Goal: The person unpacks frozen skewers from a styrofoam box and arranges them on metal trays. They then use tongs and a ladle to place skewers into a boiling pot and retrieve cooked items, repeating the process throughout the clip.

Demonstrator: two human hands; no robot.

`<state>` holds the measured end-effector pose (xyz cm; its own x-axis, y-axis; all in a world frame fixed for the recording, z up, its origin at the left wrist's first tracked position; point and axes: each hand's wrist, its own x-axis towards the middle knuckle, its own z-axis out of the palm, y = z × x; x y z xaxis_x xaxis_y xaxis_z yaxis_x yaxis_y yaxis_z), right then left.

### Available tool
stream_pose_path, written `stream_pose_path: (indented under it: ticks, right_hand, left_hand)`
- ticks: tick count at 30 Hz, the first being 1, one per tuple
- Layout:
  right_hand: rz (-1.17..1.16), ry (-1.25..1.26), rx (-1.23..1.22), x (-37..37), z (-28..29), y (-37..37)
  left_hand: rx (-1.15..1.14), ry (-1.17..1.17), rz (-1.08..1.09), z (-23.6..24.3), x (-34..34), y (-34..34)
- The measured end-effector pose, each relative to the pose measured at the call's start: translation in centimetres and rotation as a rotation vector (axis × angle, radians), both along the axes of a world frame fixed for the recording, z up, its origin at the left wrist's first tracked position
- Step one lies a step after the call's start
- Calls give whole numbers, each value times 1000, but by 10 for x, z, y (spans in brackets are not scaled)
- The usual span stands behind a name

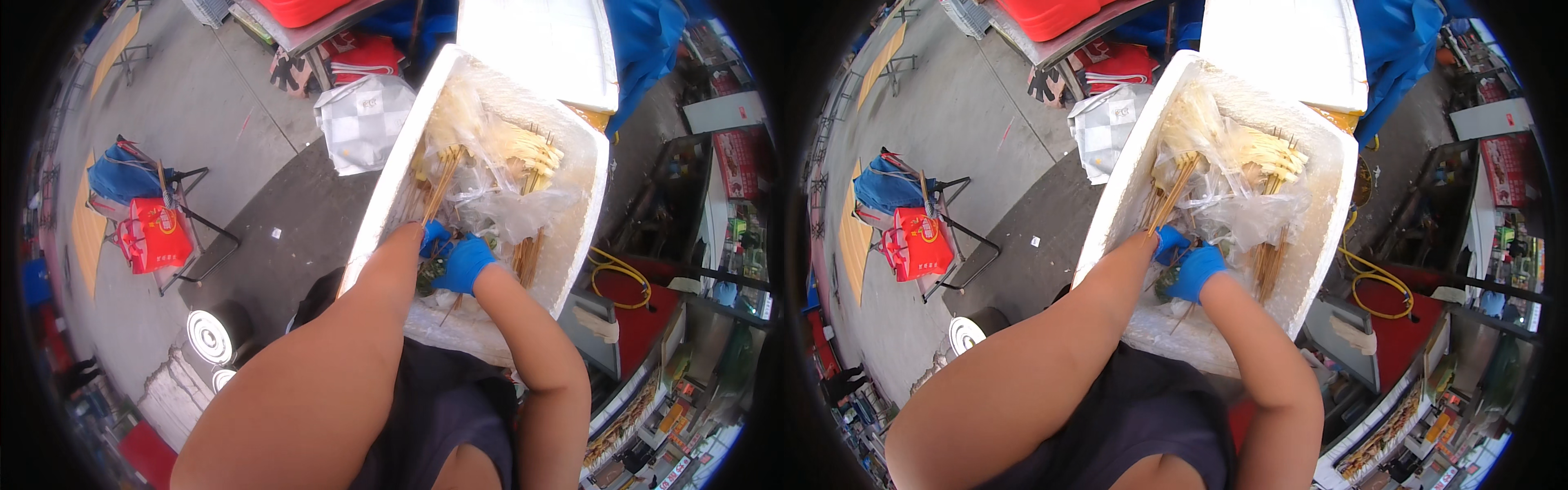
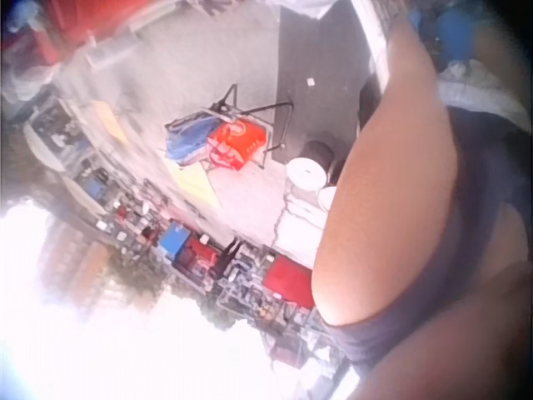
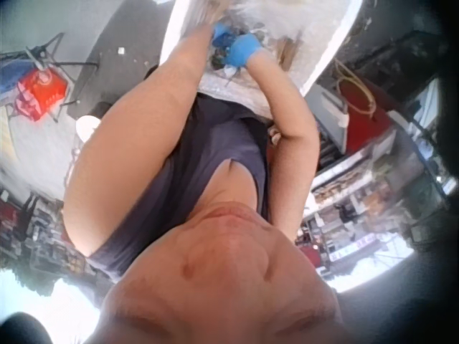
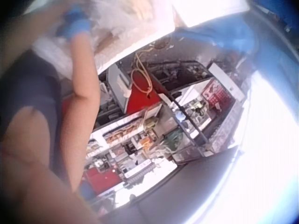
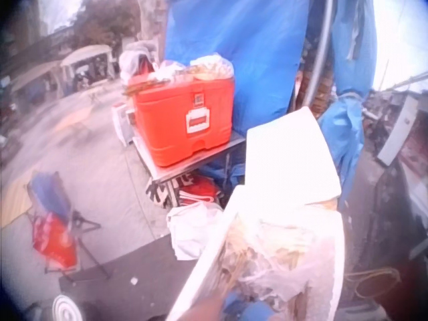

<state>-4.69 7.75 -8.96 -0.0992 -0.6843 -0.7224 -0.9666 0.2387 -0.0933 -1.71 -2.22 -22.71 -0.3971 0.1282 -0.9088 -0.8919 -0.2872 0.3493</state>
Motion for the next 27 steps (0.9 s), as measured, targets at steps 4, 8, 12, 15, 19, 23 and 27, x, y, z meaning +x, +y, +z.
stream_pose_path:
  ticks: [4,8,12,15,19,23,27]
  right_hand:
    - [39,-25,143,-3,2,-5]
    - [43,-26,153,-4,0,-6]
    - [-107,-88,-323,0,-33,24]
    - [-183,-190,-351,-3,-36,25]
    - [-436,-383,-419,-5,-2,20]
    - [-621,-244,-690,5,12,44]
    - [-658,19,-838,11,24,63]
  left_hand:
    - [-212,47,-112,2,1,1]
    - [-456,79,-277,11,-1,2]
    - [-657,97,-453,30,-17,4]
    - [-804,192,-581,48,-35,2]
    - [-939,426,-729,39,-25,3]
    - [-1080,508,-893,42,-21,7]
    - [-1258,697,-1043,76,-27,-6]
